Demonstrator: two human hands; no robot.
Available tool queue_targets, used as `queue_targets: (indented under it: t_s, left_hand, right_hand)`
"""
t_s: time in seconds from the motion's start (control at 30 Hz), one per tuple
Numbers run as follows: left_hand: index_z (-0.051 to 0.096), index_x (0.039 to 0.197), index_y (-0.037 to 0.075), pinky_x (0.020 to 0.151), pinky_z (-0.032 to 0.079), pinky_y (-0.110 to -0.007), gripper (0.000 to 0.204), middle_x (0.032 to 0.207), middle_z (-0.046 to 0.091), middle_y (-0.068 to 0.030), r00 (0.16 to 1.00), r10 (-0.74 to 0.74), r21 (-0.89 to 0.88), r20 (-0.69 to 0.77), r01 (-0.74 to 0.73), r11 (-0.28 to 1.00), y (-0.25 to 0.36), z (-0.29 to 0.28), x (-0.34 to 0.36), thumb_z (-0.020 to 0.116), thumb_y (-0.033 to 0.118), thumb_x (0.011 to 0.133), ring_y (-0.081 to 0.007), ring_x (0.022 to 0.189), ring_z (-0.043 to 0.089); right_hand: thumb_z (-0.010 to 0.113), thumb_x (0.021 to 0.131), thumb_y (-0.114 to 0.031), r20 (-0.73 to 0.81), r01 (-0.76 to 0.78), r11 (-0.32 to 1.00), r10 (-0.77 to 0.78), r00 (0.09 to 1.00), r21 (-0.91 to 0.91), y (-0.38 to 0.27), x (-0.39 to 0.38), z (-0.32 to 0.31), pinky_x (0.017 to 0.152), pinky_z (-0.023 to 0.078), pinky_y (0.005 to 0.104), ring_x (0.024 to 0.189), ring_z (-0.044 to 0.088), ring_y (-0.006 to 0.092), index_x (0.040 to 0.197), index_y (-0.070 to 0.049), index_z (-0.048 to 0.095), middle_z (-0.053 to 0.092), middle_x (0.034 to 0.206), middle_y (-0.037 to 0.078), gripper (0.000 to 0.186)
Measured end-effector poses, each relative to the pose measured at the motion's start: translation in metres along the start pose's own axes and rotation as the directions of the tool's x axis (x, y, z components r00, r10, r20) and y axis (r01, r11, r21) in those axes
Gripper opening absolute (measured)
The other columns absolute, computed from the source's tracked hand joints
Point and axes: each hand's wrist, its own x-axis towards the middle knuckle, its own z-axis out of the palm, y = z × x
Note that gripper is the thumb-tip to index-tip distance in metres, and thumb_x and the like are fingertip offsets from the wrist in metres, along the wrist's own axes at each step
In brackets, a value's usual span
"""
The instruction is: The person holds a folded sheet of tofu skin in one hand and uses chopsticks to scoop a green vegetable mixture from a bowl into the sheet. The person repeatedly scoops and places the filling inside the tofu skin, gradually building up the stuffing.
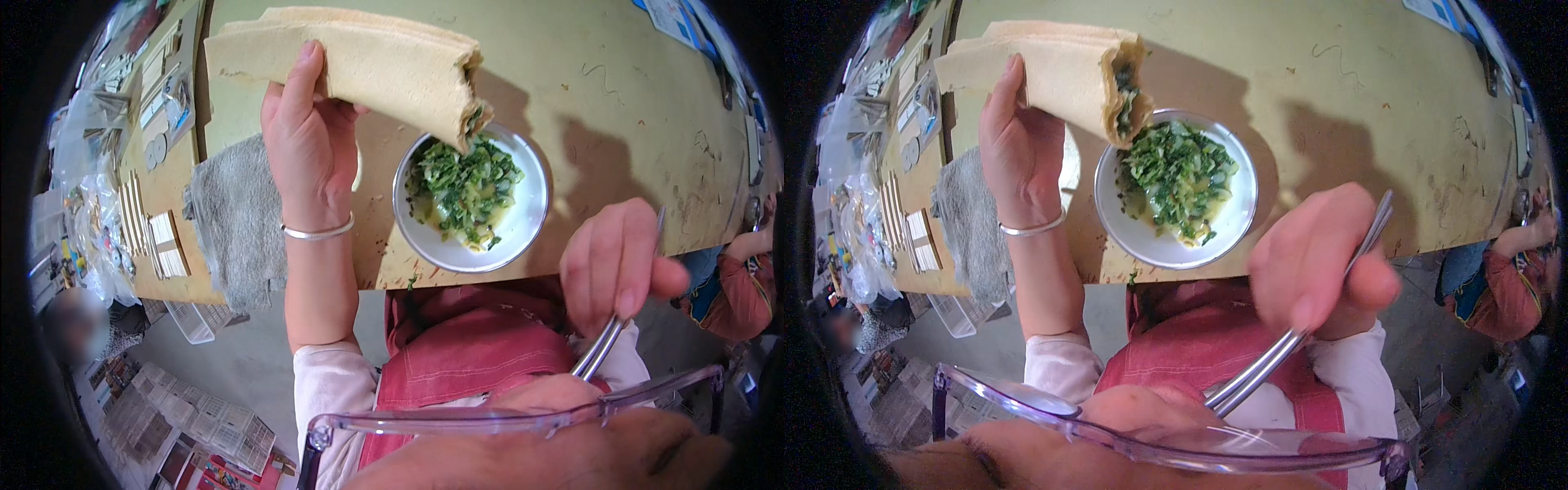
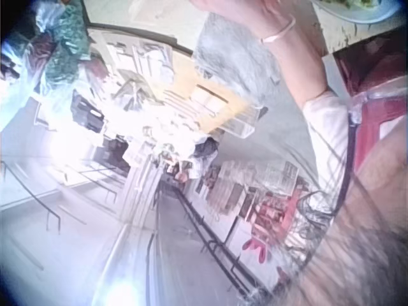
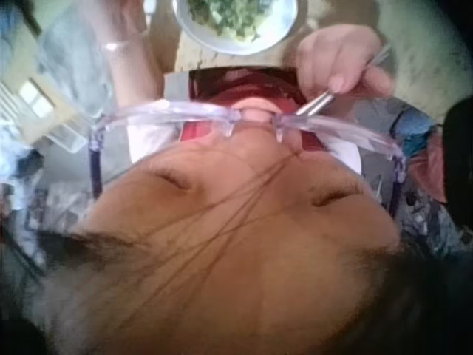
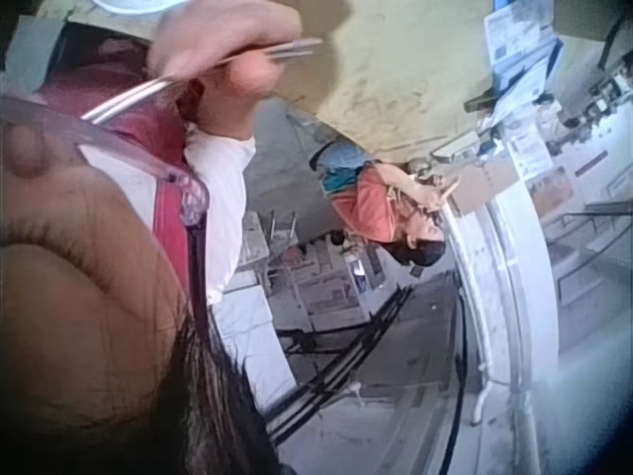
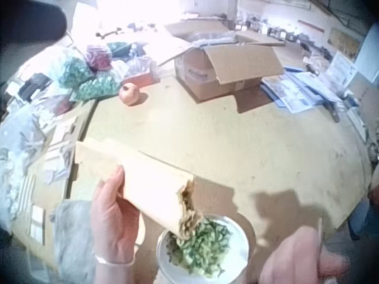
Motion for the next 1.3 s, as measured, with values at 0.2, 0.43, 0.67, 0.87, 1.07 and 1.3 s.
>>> queue_targets:
  t_s: [0.2, 0.43, 0.67, 0.87, 1.07, 1.3]
  left_hand:
    - [0.063, 0.100, 0.004, 0.061, 0.052, -0.030, 0.014, 0.089, 0.069, -0.0049, 0.998, 0.054, 0.054, 0.030, -0.055, 0.997, 0.000, -0.016, 0.001, 0.060, 0.016, 0.094, -0.0143, 0.075, 0.065]
    - [0.063, 0.101, 0.008, 0.050, 0.047, -0.023, 0.012, 0.088, 0.068, -0.0016, 0.997, 0.045, 0.115, 0.069, -0.053, 0.992, 0.000, -0.020, -0.001, 0.057, 0.017, 0.096, -0.0102, 0.067, 0.064]
    - [0.060, 0.105, 0.007, 0.047, 0.048, -0.025, 0.013, 0.084, 0.068, -0.0023, 0.997, 0.072, 0.091, 0.032, -0.075, 0.993, -0.004, -0.026, 0.000, 0.057, 0.015, 0.095, -0.0113, 0.062, 0.063]
    - [0.061, 0.104, 0.006, 0.046, 0.047, -0.024, 0.013, 0.084, 0.067, -0.0033, 0.998, 0.062, 0.112, 0.032, -0.065, 0.992, -0.005, -0.029, 0.005, 0.057, 0.015, 0.095, -0.0115, 0.061, 0.062]
    - [0.060, 0.104, 0.006, 0.046, 0.047, -0.024, 0.013, 0.083, 0.067, -0.0028, 0.996, 0.063, 0.128, 0.064, -0.071, 0.989, -0.006, -0.029, 0.006, 0.057, 0.015, 0.095, -0.0113, 0.060, 0.061]
    - [0.060, 0.105, 0.007, 0.044, 0.049, -0.024, 0.013, 0.083, 0.066, -0.0024, 0.994, 0.086, 0.121, 0.073, -0.094, 0.988, -0.008, -0.032, 0.011, 0.056, 0.015, 0.095, -0.0109, 0.058, 0.061]
  right_hand:
    - [0.041, 0.103, -0.034, -0.258, 0.023, 0.957, -0.101, 0.961, -0.290, -0.033, -0.034, -0.034, 0.041, 0.037, 0.0258, 0.047, 0.047, 0.0155, 0.074, -0.004, 0.059, 0.056, 0.068, 0.007, 0.046]
    - [0.054, 0.098, -0.036, -0.430, -0.339, 0.346, -0.234, 0.872, -0.875, -0.048, -0.038, 0.019, 0.047, 0.037, 0.0233, 0.051, 0.049, 0.0106, 0.080, 0.002, 0.065, 0.058, 0.066, 0.005, 0.043]
    - [0.066, 0.094, -0.022, -0.391, -0.387, 0.061, -0.101, 0.915, -0.920, -0.026, -0.025, 0.052, 0.051, 0.039, 0.0220, 0.057, 0.051, 0.0056, 0.081, 0.001, 0.069, 0.059, 0.064, 0.000, 0.026]
    - [0.064, 0.095, -0.019, -0.320, -0.310, 0.094, -0.106, 0.942, -0.946, -0.011, -0.025, 0.049, 0.049, 0.038, 0.0215, 0.057, 0.050, 0.0050, 0.083, 0.001, 0.069, 0.058, 0.064, 0.000, 0.025]
    - [0.065, 0.095, -0.016, -0.294, -0.282, 0.108, -0.125, 0.948, -0.953, -0.013, -0.024, 0.052, 0.050, 0.038, 0.0209, 0.058, 0.051, 0.0055, 0.085, 0.001, 0.070, 0.059, 0.065, 0.000, 0.021]
    - [0.067, 0.094, -0.021, -0.143, -0.143, 0.008, -0.125, 0.982, -0.990, -0.005, -0.014, 0.047, 0.050, 0.037, 0.0211, 0.058, 0.050, 0.0055, 0.082, 0.000, 0.069, 0.058, 0.064, 0.000, 0.025]
